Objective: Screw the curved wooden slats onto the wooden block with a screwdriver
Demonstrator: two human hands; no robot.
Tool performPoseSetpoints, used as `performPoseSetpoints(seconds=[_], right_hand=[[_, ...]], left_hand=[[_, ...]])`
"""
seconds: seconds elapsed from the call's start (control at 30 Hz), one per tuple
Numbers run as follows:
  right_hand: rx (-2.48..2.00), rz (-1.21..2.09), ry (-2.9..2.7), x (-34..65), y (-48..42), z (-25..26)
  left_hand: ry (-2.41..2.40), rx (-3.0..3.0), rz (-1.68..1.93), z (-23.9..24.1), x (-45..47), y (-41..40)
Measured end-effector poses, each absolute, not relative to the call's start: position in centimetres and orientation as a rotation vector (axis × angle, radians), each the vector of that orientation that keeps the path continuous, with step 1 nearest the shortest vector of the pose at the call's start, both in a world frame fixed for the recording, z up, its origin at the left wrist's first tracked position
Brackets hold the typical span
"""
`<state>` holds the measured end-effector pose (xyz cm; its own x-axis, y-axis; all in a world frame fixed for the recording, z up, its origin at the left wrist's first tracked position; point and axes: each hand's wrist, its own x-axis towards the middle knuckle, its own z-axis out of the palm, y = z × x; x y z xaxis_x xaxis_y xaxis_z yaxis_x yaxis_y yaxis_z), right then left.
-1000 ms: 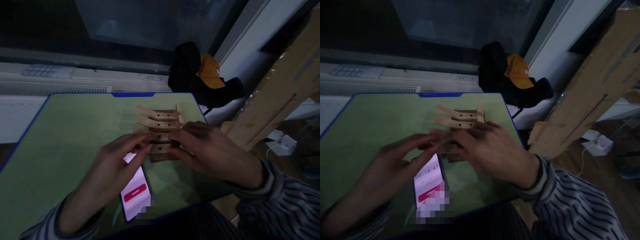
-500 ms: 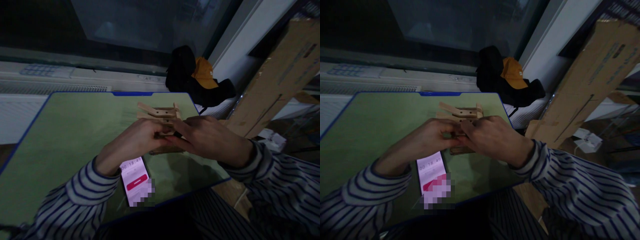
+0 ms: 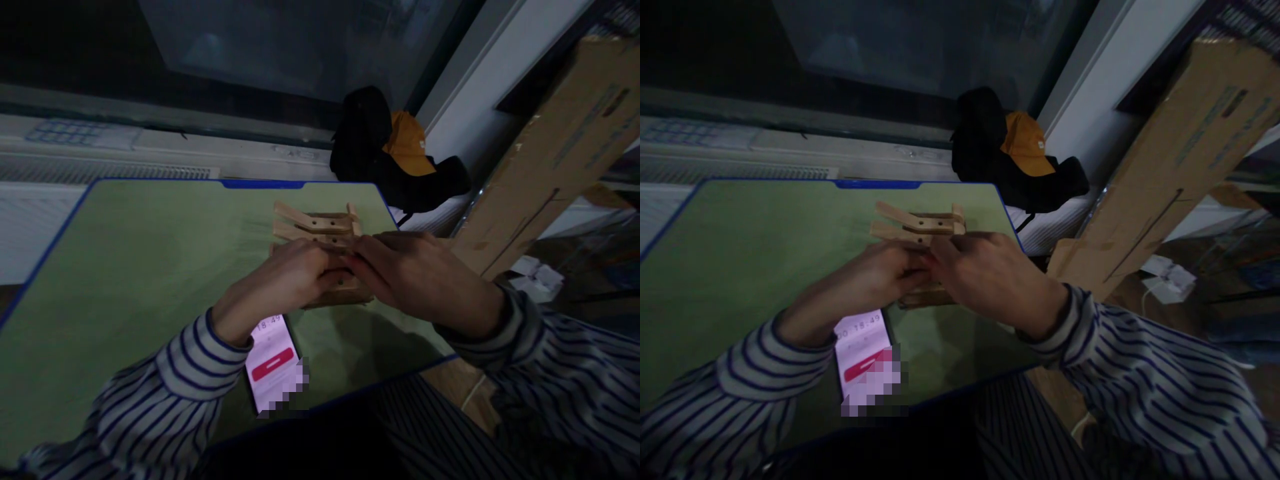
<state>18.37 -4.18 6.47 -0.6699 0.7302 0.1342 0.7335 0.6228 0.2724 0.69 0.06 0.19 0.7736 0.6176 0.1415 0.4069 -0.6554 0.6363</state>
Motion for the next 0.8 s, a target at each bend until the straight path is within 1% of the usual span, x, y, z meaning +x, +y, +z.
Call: performPoseSetpoints(seconds=[0.1,0.2,0.33,0.4,0.63,0.8], right_hand=[[-1.376,-0.519,-2.760,18.3,-4.6,6.1],[-1.295,-0.526,-2.827,18.2,-4.7,7.0],[-1.177,-0.331,-3.000,18.4,-4.4,8.3],[-1.191,-0.273,-2.995,18.5,-4.3,8.2],[-1.447,-0.406,-2.736,17.7,-4.7,6.2],[-1.510,-0.370,-2.769,18.3,-4.4,7.0]], left_hand=[[0.787,2.412,0.493,0.3,0.9,0.0],[0.771,2.394,0.544,0.5,1.0,0.1],[0.636,2.271,0.514,0.4,0.6,0.5],[0.614,2.240,0.498,0.3,0.4,0.6],[0.789,2.359,0.430,0.4,0.7,0.1],[0.865,2.371,0.462,0.8,1.3,-0.2]])
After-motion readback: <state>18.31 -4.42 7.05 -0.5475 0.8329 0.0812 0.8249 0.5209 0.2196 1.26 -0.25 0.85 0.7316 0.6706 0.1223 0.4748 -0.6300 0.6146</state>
